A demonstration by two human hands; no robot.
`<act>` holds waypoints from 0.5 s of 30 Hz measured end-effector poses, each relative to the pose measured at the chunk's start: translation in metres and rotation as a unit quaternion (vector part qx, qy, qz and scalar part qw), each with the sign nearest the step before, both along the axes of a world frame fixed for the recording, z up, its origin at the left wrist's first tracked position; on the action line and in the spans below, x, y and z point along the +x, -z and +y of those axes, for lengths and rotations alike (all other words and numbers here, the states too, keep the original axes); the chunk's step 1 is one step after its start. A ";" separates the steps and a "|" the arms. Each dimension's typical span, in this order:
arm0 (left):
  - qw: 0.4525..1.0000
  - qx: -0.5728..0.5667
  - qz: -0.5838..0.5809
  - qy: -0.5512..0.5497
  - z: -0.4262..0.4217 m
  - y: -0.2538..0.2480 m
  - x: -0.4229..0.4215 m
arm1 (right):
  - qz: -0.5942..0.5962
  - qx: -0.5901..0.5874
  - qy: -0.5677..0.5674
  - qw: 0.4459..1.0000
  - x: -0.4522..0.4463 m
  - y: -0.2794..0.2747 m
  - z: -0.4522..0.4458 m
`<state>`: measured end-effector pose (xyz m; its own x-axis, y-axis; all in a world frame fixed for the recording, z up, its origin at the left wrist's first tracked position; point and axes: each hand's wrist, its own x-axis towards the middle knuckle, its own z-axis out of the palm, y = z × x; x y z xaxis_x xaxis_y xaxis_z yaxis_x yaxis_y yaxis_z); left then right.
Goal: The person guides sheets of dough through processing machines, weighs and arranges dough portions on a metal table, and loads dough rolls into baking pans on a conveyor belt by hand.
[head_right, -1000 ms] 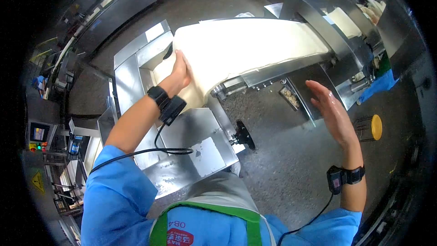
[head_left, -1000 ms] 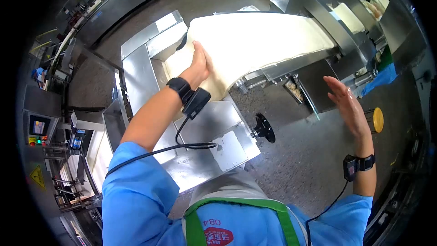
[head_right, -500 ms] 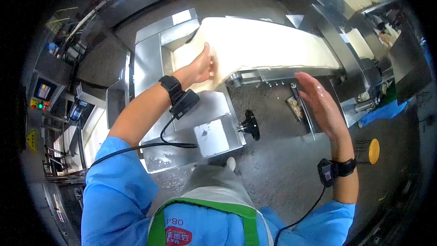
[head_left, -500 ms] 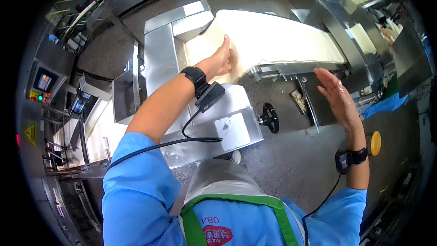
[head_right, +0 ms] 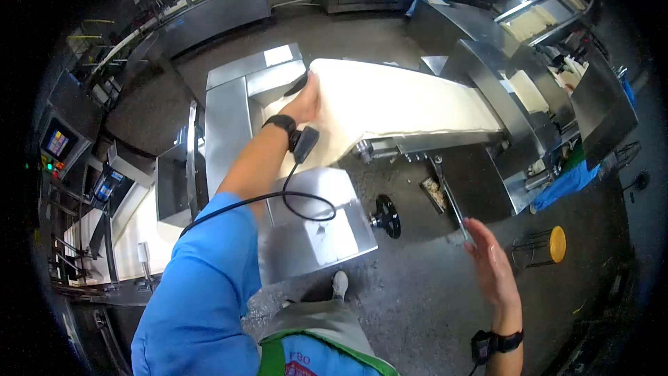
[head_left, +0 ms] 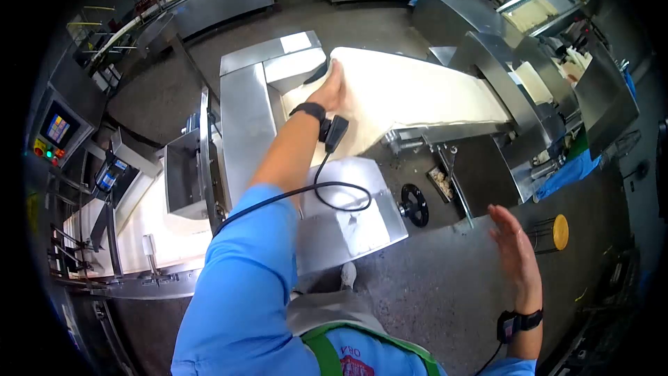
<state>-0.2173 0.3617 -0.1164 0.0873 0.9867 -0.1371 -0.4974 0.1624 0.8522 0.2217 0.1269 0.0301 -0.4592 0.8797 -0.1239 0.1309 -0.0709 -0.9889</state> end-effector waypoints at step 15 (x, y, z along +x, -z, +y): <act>0.941 0.033 0.320 -0.106 -0.446 -0.174 -0.064 | 0.063 0.037 -0.325 0.943 -0.216 0.015 -0.100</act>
<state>-0.2812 -0.0842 0.0572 -0.1917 0.9809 -0.0326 0.1057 0.0536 0.9930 0.0057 0.0272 0.0155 -0.9113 0.4113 0.0189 0.0034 0.0536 -0.9986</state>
